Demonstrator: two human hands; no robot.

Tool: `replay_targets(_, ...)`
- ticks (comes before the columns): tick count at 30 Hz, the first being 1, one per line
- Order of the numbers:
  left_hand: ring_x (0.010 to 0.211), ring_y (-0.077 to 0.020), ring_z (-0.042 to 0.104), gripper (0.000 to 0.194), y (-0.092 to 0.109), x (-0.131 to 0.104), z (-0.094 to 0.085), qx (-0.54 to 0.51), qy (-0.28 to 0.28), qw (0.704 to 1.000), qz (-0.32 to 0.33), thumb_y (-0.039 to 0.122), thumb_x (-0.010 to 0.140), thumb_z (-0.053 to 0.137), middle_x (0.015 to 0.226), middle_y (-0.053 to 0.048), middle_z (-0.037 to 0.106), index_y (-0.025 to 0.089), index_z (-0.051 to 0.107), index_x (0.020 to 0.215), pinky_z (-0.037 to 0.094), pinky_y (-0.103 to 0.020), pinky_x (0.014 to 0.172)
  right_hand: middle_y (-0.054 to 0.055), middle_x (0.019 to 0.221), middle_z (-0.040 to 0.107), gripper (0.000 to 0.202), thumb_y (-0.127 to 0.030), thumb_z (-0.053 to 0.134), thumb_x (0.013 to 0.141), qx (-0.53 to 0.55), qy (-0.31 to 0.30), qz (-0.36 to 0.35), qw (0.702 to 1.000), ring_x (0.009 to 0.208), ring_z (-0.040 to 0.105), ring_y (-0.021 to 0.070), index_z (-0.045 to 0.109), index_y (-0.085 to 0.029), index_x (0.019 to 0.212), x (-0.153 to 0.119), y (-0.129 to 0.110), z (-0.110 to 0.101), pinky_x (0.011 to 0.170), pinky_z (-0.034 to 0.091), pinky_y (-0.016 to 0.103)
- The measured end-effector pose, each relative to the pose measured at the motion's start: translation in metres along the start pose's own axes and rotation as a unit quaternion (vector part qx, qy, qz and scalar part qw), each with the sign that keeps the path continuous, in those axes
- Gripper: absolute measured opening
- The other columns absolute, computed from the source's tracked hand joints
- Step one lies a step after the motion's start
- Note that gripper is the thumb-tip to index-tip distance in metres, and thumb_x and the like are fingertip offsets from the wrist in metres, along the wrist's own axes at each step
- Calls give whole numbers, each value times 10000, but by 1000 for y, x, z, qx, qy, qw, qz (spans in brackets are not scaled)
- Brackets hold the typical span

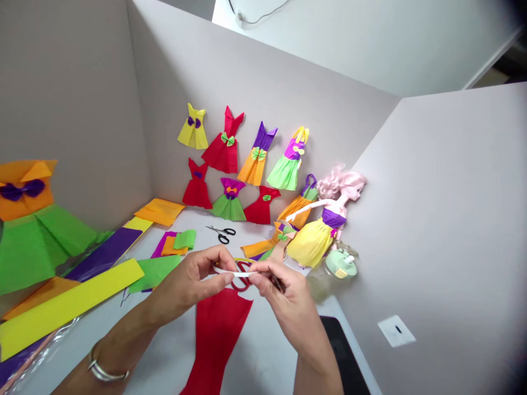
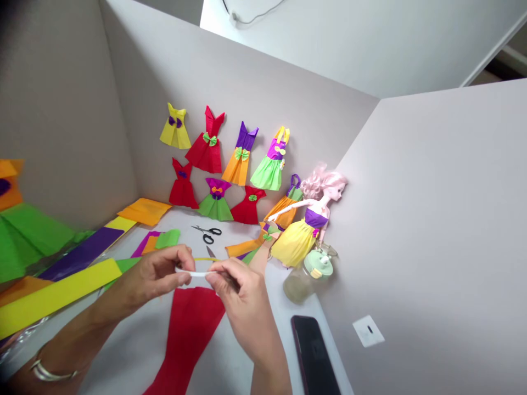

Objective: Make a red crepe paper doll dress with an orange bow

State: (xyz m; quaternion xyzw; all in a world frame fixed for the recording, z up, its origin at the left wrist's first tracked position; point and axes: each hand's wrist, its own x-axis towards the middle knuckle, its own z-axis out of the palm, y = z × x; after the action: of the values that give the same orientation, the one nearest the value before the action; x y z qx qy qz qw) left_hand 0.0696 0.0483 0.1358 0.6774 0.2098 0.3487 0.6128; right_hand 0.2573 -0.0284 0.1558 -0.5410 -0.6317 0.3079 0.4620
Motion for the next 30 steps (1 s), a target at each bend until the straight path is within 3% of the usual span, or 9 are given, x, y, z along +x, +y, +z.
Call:
replay_targets(5, 732, -119, 517, 127, 4, 0, 6, 32, -2, 999, -3, 298, 916, 583, 790, 17, 583, 190, 602, 851, 393, -238, 689, 0, 839, 622, 144, -220, 536, 955, -62, 26, -52, 996, 742, 552, 122, 676, -218, 926, -5, -6, 10, 677, 419, 210)
replay_targets(11, 696, -111, 469, 144, 3, 0, 5, 11, -17, 1000, -10, 302, 894, 601, 757, 27, 529, 182, 579, 815, 372, -228, 652, -8, 854, 626, 196, -284, 498, 982, -47, -26, -15, 998, 733, 550, 115, 688, -240, 1005, -6, -8, 0, 670, 422, 203)
replay_targets(19, 741, -129, 508, 142, 10, -2, 14, 141, 25, 990, -1, 266, 905, 557, 760, 24, 557, 191, 566, 785, 408, -236, 710, -25, 806, 614, 132, -229, 552, 943, -121, -10, -18, 992, 680, 533, 114, 680, -249, 966, -9, -10, 2, 616, 397, 212)
replay_targets(30, 710, -135, 529, 152, 6, 1, 22, 266, 56, 959, 80, 212, 894, 513, 752, 16, 582, 192, 542, 746, 426, -244, 658, -4, 820, 585, 213, -86, 524, 891, -191, -6, -63, 980, 722, 558, 136, 674, -222, 958, -4, -3, 7, 649, 410, 229)
